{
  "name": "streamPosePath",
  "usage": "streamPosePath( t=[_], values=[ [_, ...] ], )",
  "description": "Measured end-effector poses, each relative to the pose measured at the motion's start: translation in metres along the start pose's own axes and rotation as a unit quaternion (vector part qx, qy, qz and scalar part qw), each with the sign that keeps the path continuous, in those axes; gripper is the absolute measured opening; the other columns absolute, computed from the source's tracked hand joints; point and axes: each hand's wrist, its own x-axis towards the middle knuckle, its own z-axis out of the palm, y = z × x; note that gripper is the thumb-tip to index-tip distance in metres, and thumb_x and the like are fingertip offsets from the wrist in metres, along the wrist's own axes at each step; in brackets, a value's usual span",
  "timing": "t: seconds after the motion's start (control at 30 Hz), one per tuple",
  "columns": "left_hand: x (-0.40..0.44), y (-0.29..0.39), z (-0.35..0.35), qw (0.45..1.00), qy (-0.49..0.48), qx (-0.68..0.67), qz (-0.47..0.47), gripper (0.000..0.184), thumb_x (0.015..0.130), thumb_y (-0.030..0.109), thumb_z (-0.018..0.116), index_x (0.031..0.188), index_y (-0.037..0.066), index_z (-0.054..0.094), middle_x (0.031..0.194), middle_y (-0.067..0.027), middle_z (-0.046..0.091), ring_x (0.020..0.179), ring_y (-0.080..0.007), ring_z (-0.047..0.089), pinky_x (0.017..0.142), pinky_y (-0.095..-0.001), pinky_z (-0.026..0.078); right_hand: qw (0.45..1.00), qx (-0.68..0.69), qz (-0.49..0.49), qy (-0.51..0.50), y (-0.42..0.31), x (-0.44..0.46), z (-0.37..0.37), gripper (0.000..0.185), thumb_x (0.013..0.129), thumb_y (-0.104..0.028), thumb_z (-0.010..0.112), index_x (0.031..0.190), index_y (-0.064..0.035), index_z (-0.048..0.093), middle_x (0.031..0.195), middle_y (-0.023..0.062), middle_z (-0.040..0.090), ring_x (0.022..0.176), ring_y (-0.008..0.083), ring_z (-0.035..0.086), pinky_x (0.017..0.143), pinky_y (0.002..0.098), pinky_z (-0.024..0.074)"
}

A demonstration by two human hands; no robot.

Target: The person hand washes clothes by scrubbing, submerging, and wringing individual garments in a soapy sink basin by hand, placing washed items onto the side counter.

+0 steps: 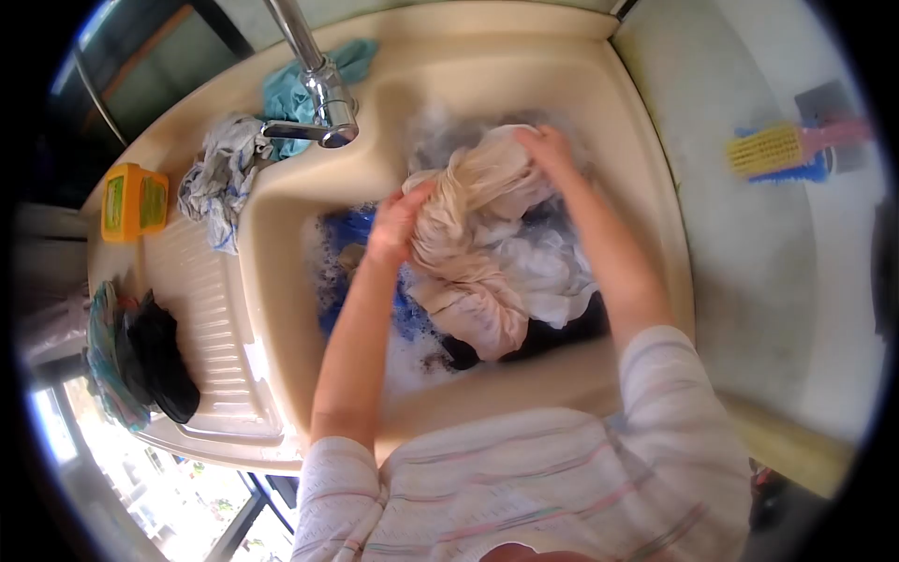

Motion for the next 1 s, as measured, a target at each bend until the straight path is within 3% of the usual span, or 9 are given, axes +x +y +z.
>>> streamPosePath(
  t=[0.1,0.2,0.3,0.4,0.6,0.63,0.77,0.83,1.0],
  values=[
    [0.013,-0.009,-0.027,0.975,0.055,0.196,0.089,0.045,0.074,0.020,0.068,0.109,-0.003,0.051,0.100,-0.0147,0.060,0.093,-0.0217,0.058,0.080,-0.0310,0.046,0.950,0.310,0.025,0.013,0.046,0.026,-0.011,0.038,0.065,-0.028,0.072,0.091,-0.0015,0.061,0.088,0.0166,0.062,0.080,0.0231,0.061,0.067,0.0307,0.0486],
    [0.008,-0.024,0.026,0.819,0.105,0.537,0.175,0.044,0.069,0.005,0.065,0.110,-0.004,0.051,0.100,-0.0138,0.060,0.090,-0.0217,0.059,0.079,-0.0323,0.047,0.994,0.014,-0.056,-0.093,0.041,-0.011,0.044,0.048,0.064,-0.027,0.073,0.100,-0.0011,0.056,0.092,0.0185,0.061,0.082,0.0276,0.061,0.071,0.0347,0.0480],
    [0.036,-0.031,-0.013,0.990,-0.038,0.134,0.001,0.048,0.066,0.003,0.062,0.113,-0.004,0.050,0.101,-0.0134,0.060,0.093,-0.0245,0.057,0.082,-0.0352,0.045,0.960,-0.136,-0.084,-0.229,0.005,-0.033,0.023,0.054,0.064,-0.028,0.073,0.108,-0.0037,0.053,0.092,0.0162,0.062,0.081,0.0263,0.061,0.071,0.0356,0.0483],
    [0.015,-0.018,-0.036,0.998,-0.050,-0.039,0.009,0.051,0.073,0.016,0.059,0.119,-0.001,0.045,0.113,-0.0135,0.054,0.105,-0.0234,0.051,0.090,-0.0350,0.040,0.970,0.220,0.017,-0.098,0.017,-0.009,-0.023,0.038,0.070,-0.030,0.071,0.097,-0.0055,0.063,0.086,0.0079,0.064,0.074,0.0150,0.060,0.061,0.0308,0.0486],
    [0.021,-0.016,-0.017,0.983,-0.016,-0.175,-0.045,0.064,0.085,0.056,0.039,0.122,0.005,0.044,0.119,-0.0106,0.050,0.108,-0.0275,0.048,0.092,-0.0399,0.039,0.907,0.000,-0.403,-0.125,-0.056,-0.102,0.081,0.022,0.062,-0.032,0.071,0.068,-0.0121,0.063,0.086,0.0076,0.056,0.089,0.0281,0.055,0.074,0.0397,0.0434],
    [0.047,-0.035,-0.045,0.921,-0.270,-0.281,0.020,0.060,0.085,0.056,0.038,0.116,0.005,0.049,0.102,-0.0106,0.056,0.096,-0.0269,0.053,0.084,-0.0394,0.043,0.880,-0.013,-0.474,-0.043,-0.073,-0.139,0.089,0.016,0.060,-0.029,0.068,0.062,-0.0147,0.062,0.089,0.0124,0.057,0.086,0.0307,0.057,0.069,0.0398,0.0454],
    [0.013,-0.053,-0.031,0.995,0.074,-0.054,0.049,0.036,0.087,0.034,0.040,0.104,0.006,0.054,0.092,-0.0082,0.058,0.086,-0.0211,0.055,0.074,-0.0327,0.046,0.941,-0.144,-0.196,-0.237,-0.080,-0.144,0.098,0.018,0.066,-0.030,0.064,0.064,-0.0127,0.059,0.086,0.0132,0.057,0.085,0.0303,0.058,0.069,0.0391,0.0470],
    [0.008,-0.054,-0.009,0.989,0.140,-0.035,0.022,0.025,0.088,0.024,0.041,0.098,0.006,0.056,0.087,-0.0071,0.059,0.081,-0.0182,0.057,0.069,-0.0294,0.048,0.935,0.329,0.083,-0.107,0.014,-0.081,0.161,0.023,0.071,-0.034,0.058,0.070,-0.0107,0.060,0.079,0.0120,0.059,0.072,0.0294,0.059,0.065,0.0390,0.0478],
    [0.010,-0.036,0.010,0.977,0.128,-0.172,-0.007,0.025,0.087,0.021,0.041,0.092,0.004,0.058,0.089,-0.0085,0.060,0.084,-0.0220,0.057,0.070,-0.0329,0.048,0.968,0.007,-0.249,-0.006,-0.040,-0.116,0.107,0.010,0.065,-0.016,0.064,0.066,-0.0101,0.056,0.080,0.0098,0.060,0.070,0.0257,0.058,0.063,0.0333,0.0467]
  ],
)
